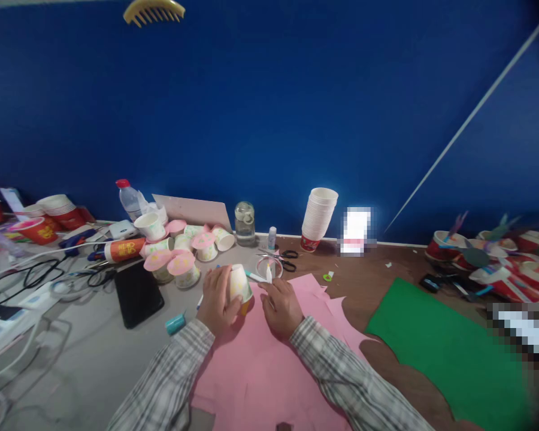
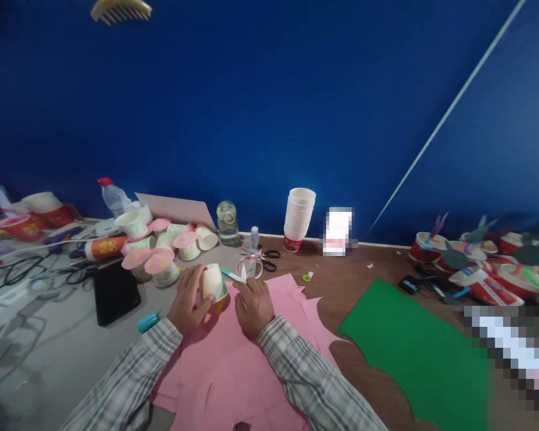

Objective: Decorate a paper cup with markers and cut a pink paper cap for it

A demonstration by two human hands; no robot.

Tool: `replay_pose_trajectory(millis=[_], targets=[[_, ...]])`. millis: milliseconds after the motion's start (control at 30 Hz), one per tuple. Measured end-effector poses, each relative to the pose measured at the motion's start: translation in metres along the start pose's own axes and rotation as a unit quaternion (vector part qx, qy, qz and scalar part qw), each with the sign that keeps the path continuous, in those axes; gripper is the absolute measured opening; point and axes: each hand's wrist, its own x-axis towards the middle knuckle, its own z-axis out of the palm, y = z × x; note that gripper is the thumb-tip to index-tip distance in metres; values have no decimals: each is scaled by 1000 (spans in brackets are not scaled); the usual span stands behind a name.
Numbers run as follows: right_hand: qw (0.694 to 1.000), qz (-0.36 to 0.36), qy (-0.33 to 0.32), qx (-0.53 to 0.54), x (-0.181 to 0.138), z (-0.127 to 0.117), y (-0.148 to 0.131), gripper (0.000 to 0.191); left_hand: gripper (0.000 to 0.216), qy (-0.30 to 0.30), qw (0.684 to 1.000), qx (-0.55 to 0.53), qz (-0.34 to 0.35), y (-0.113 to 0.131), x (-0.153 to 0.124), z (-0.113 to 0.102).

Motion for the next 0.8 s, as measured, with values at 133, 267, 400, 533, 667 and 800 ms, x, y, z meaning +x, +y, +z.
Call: replay_pose_trajectory(millis=[133,267,400,533,667,800], targets=[[1000,-9,3,-13,0,1,1,28,66,20,1000,-5,-18,-2,3,2],[1000,-18,11,-17,0,1,2,28,64,32,999,-3,-12,-6,3,5],[999,-17,21,-19,1,-2,0,28,50,88,995,34,-20,-2,2,0],[999,-3,43,-21,2,-7,0,27,20,19,996,48,78,14,0,-8],[997,6,68,-30,3,-8,4,26,21,-188,972,137,33,34,-2,-4],[997,13,66,-38,3,-5,7,28,24,-278,945,172,-21,42,-4,5]])
